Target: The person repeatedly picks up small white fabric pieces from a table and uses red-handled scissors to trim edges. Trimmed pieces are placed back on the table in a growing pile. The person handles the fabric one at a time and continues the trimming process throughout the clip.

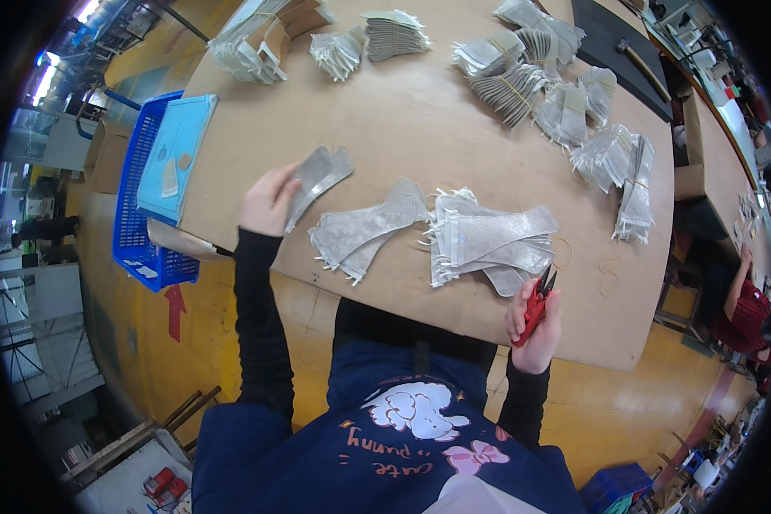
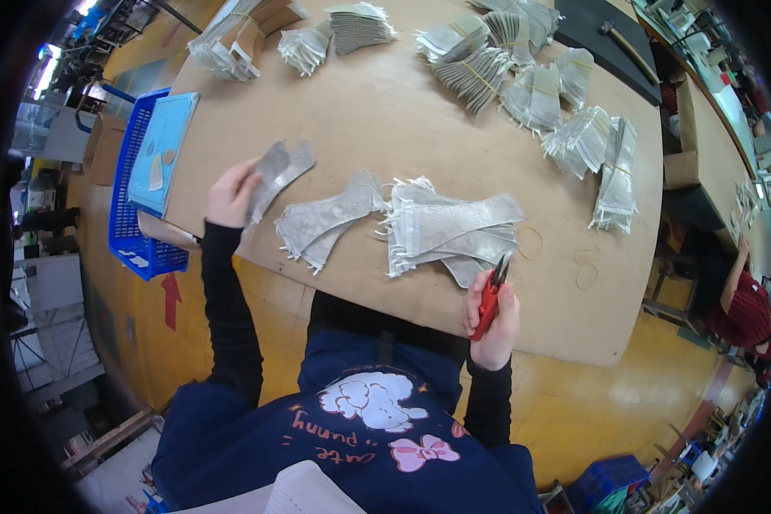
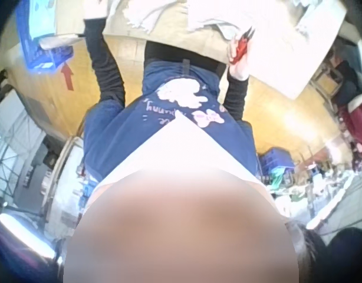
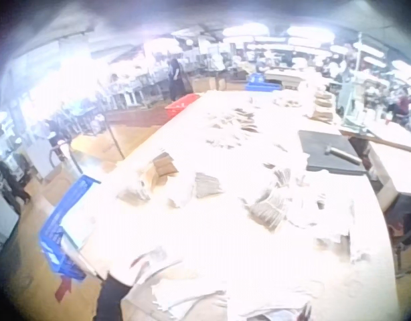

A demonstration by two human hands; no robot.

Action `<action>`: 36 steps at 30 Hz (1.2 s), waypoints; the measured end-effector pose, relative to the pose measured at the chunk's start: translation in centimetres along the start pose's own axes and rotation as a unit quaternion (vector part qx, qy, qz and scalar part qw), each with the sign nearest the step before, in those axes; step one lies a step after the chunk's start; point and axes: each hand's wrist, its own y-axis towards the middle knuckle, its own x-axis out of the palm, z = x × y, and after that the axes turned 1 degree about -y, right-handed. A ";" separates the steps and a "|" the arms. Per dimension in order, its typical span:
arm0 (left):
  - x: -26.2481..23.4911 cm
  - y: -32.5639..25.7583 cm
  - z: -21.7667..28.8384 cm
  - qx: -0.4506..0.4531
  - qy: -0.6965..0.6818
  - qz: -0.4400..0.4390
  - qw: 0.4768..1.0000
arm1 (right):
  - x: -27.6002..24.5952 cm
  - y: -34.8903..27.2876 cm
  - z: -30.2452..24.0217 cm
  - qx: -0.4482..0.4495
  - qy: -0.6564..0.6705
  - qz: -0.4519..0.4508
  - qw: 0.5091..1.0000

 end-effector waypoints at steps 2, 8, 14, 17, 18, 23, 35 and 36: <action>1.1 0.4 0.0 0.076 0.153 0.053 0.984 | 0.1 -0.2 0.0 0.001 -0.028 0.005 1.000; 6.3 -3.8 3.8 0.088 0.004 -0.002 0.996 | 0.9 -0.4 0.7 -0.002 -0.044 0.007 0.999; 6.6 -5.0 6.5 -0.059 -0.049 -0.096 0.992 | 1.5 -0.2 0.6 0.001 -0.077 -0.025 0.997; 5.6 -5.5 7.9 -0.142 -0.288 -0.201 0.925 | 2.0 -0.2 0.5 0.009 -0.084 -0.052 0.995; 5.5 -5.9 8.6 -0.136 -0.377 -0.230 0.887 | 2.2 -0.3 0.5 0.022 -0.077 -0.059 0.995; 7.7 -7.5 13.1 -0.162 -0.649 -0.252 0.699 | 4.0 -0.6 1.3 0.084 -0.073 -0.113 0.987; 8.6 -8.2 15.4 -0.199 -0.622 -0.264 0.710 | 4.7 -1.6 1.0 0.071 0.003 -0.109 0.992; 8.4 -8.2 15.5 -0.202 -0.614 -0.266 0.715 | 4.7 -1.6 1.1 0.075 0.009 -0.108 0.991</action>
